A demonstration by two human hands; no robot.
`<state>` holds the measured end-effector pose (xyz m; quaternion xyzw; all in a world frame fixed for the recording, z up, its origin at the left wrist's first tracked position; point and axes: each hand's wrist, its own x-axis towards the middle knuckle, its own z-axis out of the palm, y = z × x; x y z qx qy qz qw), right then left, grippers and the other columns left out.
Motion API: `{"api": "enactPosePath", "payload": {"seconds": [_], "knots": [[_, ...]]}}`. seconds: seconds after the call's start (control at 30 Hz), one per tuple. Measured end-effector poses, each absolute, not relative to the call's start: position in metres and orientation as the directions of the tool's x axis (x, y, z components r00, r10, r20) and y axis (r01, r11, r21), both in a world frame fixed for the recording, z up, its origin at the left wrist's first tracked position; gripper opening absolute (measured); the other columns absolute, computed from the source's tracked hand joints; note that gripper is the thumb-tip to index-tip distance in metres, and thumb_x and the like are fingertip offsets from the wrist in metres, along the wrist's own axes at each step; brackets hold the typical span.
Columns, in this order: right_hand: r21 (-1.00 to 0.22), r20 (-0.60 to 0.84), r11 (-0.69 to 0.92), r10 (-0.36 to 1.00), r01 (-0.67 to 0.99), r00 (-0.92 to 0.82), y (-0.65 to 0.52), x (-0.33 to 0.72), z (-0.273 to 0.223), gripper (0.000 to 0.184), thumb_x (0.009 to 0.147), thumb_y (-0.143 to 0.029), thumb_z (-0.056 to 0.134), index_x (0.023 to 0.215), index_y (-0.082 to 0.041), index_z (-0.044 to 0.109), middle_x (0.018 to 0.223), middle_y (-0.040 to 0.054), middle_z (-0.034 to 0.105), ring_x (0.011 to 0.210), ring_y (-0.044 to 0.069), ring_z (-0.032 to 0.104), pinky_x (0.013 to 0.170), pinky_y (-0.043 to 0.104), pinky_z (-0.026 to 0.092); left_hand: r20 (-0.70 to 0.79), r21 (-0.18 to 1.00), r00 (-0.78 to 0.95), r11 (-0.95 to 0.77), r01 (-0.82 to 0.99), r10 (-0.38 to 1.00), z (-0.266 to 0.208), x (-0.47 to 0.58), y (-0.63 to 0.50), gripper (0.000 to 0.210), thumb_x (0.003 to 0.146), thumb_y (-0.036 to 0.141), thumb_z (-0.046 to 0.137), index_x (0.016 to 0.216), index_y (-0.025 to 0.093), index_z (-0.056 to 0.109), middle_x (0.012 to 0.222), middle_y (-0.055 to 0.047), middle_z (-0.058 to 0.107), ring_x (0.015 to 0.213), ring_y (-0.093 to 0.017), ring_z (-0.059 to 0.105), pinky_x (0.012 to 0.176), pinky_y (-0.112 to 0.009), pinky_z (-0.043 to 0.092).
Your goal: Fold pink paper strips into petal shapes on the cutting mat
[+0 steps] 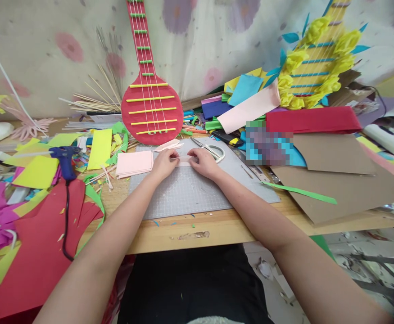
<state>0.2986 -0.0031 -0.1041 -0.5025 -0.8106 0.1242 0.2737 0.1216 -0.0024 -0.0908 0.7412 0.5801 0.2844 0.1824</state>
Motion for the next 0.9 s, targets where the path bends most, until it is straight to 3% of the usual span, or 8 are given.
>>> {"api": "enactPosePath", "payload": {"seconds": [0.3,0.6,0.7,0.9], "knots": [[-0.459,0.344,0.471,0.876,0.753,-0.338,0.002,0.302,-0.107,0.010,0.080,-0.019,0.050,0.083,-0.018,0.060,0.082,0.0049,0.061,0.081,0.018,0.052,0.075,0.029,0.037,0.281,0.613,0.173,-0.316,0.724,0.944,-0.100,0.118,-0.013,0.009,0.074,0.017,0.057,0.081,0.019,0.063,0.085,-0.003,0.064,0.085,-0.017,0.057,0.079,-0.030,0.045],[-0.366,0.415,0.589,0.796,0.720,-0.440,-0.001,0.303,-0.110,0.012,0.074,-0.013,0.049,0.083,-0.018,0.055,0.084,0.0066,0.059,0.083,0.020,0.049,0.075,0.031,0.037,0.345,0.436,0.325,-0.457,0.775,0.881,-0.101,0.116,-0.013,0.012,0.073,0.010,0.054,0.077,0.019,0.062,0.082,-0.004,0.061,0.086,-0.020,0.054,0.079,-0.032,0.043],[-0.365,0.405,0.625,0.774,0.690,-0.487,-0.004,0.303,-0.107,0.015,0.071,-0.015,0.053,0.085,-0.018,0.055,0.087,0.0070,0.059,0.085,0.021,0.049,0.077,0.032,0.038,0.364,0.420,0.341,-0.479,0.770,0.867,-0.102,0.116,-0.013,0.014,0.073,0.009,0.053,0.077,0.019,0.062,0.084,-0.005,0.061,0.087,-0.020,0.054,0.078,-0.032,0.043],[-0.386,0.434,0.616,0.778,0.686,-0.455,-0.004,0.299,-0.108,0.009,0.077,-0.015,0.048,0.080,-0.019,0.056,0.082,0.0059,0.059,0.083,0.020,0.049,0.075,0.031,0.037,0.359,0.420,0.347,-0.482,0.769,0.866,-0.102,0.116,-0.014,0.014,0.072,0.009,0.052,0.077,0.019,0.061,0.083,-0.005,0.061,0.087,-0.020,0.054,0.079,-0.033,0.043]]}}
